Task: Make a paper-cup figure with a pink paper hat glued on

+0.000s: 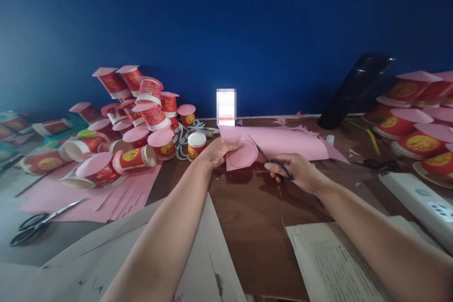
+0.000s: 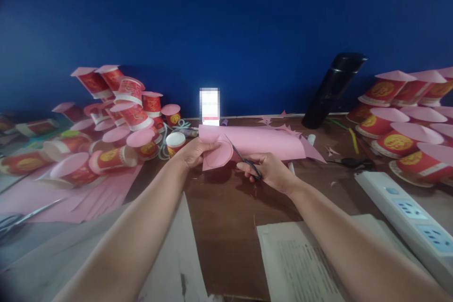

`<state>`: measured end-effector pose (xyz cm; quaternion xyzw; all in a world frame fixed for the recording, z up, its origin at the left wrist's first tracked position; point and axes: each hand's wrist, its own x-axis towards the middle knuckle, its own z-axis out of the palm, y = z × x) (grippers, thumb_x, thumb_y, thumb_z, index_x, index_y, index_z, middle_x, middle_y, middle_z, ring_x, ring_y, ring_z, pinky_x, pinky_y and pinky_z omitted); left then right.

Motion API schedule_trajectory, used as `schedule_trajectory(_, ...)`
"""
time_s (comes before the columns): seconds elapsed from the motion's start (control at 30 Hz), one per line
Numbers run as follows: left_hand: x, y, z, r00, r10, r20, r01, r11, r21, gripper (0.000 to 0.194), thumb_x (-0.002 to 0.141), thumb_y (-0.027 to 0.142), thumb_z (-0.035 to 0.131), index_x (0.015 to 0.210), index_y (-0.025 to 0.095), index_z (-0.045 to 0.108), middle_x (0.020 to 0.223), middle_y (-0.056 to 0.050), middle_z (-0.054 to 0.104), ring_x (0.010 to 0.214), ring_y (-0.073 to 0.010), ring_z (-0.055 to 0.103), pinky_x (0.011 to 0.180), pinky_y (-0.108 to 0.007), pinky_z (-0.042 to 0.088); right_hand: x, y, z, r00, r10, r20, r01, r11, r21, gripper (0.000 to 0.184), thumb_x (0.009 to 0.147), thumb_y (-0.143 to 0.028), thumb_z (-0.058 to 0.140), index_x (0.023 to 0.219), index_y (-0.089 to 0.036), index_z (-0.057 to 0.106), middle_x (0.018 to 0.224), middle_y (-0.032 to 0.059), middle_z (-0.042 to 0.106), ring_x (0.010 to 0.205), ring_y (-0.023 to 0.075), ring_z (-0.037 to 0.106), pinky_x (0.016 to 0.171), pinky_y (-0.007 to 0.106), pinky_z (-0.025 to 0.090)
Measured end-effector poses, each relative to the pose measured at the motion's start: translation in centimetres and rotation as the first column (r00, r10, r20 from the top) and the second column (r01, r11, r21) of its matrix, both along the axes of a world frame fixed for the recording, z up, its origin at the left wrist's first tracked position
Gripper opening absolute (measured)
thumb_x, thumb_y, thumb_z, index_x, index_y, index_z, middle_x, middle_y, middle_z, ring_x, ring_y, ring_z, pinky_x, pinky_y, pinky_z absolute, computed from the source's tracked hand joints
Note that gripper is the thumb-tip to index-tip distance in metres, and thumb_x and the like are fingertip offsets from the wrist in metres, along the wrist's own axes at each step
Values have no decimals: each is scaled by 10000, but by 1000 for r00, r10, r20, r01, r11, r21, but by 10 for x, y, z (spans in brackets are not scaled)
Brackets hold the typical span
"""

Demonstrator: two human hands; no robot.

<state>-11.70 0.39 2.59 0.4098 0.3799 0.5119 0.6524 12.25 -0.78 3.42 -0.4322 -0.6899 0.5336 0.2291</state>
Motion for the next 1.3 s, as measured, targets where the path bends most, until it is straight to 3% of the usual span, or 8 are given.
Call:
schedule_trajectory(0.7,-8,-4,8,997,-80,-15,80,997,-16,439,576,186,848,985,107,709,957,-128,735,925,-267,685,930,-442,489,6,4,1,995,96,24,-97,995,19,405,719,-566,684,726,-161,663,635,10,588,536,100,513,507,243,404)
schedule_trajectory(1.07,1,-7,12,999,34,17,-32,994,-104,335,637,222,817,939,110,727,977,-109,734,885,-216,677,950,-393,481,7,2,3,990,138,41,-140,989,48,365,730,-524,693,768,-162,680,621,-12,552,540,91,488,514,238,386)
schedule_trajectory(1.3,-1,-1,5,998,57,-26,-58,997,-44,348,589,236,847,902,134,735,986,-81,736,941,-217,662,978,-378,448,5,1,2,990,135,35,-136,990,33,376,745,-515,685,855,-156,704,634,-4,563,546,95,494,513,242,396)
